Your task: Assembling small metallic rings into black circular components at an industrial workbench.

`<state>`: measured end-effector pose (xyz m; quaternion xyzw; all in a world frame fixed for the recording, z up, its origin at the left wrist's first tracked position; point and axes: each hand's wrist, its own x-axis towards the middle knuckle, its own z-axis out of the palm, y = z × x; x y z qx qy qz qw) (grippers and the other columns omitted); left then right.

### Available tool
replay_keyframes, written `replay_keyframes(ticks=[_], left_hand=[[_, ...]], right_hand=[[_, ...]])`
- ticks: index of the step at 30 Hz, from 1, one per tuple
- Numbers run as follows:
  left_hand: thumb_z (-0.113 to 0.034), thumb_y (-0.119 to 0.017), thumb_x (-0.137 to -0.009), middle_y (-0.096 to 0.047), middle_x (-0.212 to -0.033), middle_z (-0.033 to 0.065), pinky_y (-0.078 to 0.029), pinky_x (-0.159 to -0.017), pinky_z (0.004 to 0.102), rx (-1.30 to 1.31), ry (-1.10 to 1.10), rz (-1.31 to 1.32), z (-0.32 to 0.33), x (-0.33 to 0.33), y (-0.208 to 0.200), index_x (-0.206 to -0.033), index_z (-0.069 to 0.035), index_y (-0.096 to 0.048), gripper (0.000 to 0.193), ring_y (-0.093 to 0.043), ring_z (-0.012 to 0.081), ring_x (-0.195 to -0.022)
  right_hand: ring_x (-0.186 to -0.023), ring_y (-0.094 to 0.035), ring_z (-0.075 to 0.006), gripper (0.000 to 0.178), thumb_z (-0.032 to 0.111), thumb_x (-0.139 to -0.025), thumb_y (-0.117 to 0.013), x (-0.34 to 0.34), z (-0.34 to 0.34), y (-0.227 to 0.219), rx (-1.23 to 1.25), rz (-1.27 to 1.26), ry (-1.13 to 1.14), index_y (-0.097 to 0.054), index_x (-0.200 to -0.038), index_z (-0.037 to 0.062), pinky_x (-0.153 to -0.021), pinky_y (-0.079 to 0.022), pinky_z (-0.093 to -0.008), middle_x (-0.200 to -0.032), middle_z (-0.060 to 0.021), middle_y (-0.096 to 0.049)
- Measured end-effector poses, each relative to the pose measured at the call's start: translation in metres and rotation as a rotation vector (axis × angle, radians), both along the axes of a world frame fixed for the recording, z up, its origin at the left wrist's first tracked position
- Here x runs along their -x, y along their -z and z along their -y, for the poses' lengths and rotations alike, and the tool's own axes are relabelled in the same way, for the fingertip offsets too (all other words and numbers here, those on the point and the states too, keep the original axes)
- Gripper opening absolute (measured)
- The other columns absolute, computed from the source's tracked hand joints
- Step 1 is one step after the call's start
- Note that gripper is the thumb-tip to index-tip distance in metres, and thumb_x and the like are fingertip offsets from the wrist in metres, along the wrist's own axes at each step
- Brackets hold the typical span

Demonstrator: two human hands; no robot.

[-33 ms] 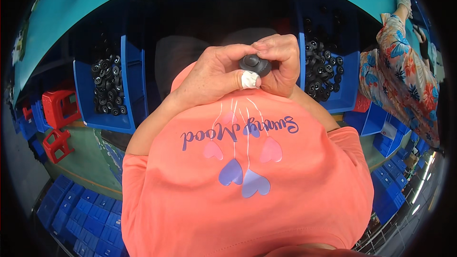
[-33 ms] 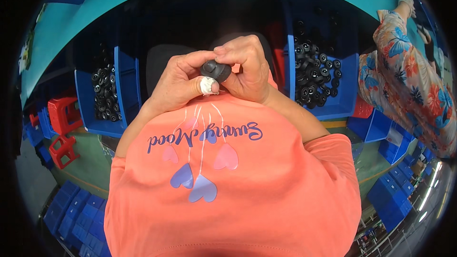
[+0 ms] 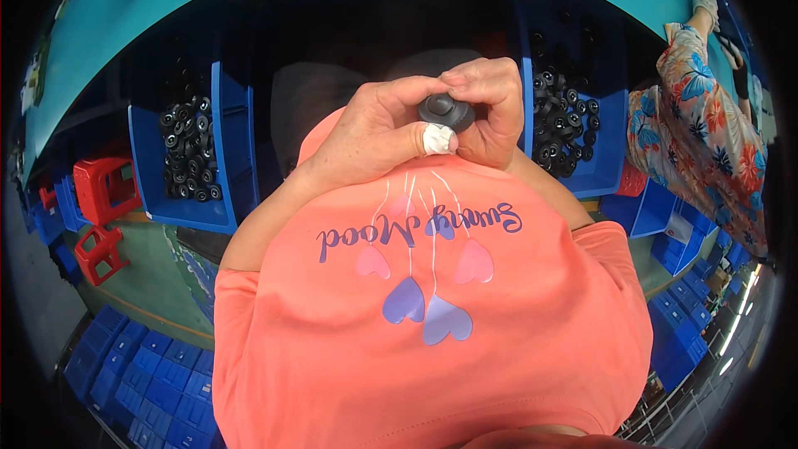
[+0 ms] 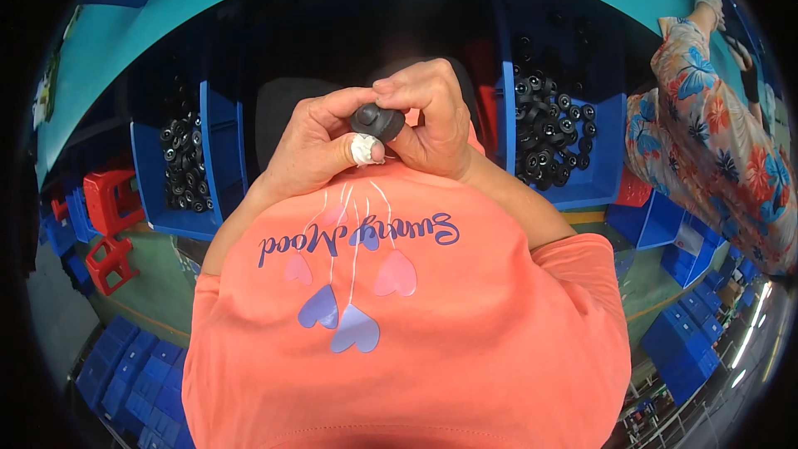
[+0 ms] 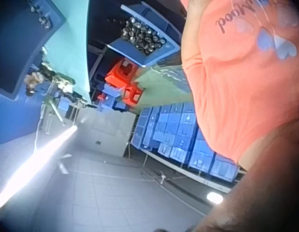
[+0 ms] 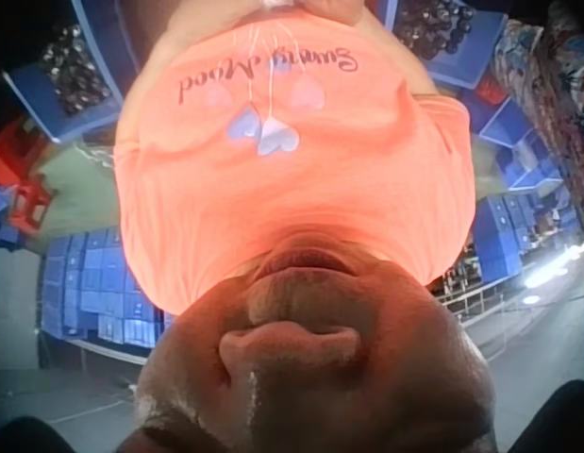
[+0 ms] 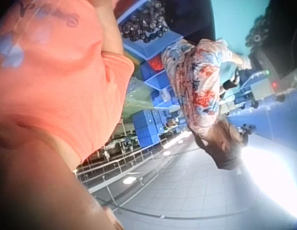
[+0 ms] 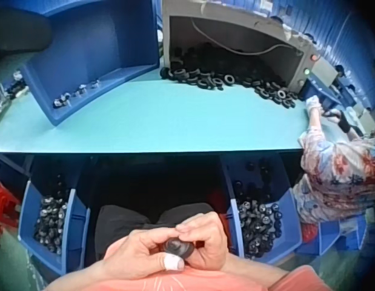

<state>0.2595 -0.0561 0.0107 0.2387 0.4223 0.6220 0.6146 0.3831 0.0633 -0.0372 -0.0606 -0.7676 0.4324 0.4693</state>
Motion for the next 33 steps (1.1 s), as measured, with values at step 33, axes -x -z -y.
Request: replay_keyframes(ticks=[33], left_hand=[[-0.007,-0.079,-0.079,-0.068,-0.107,0.0047,-0.054,-0.084,0.0263,0.089,-0.076,-0.27,0.001,0.011,0.021,-0.124,-0.003,-0.064,0.047,-0.064,0.0121,-0.096]], right_hand=[[-0.084,-0.062,-0.0114,0.075,-0.002,-0.081,-0.07,-0.005,-0.017,-0.002,1.761,0.224,-0.734,-0.034,-0.147,-0.0065,-0.073,-0.052,-0.0222,-0.111,-0.0116,-0.061]])
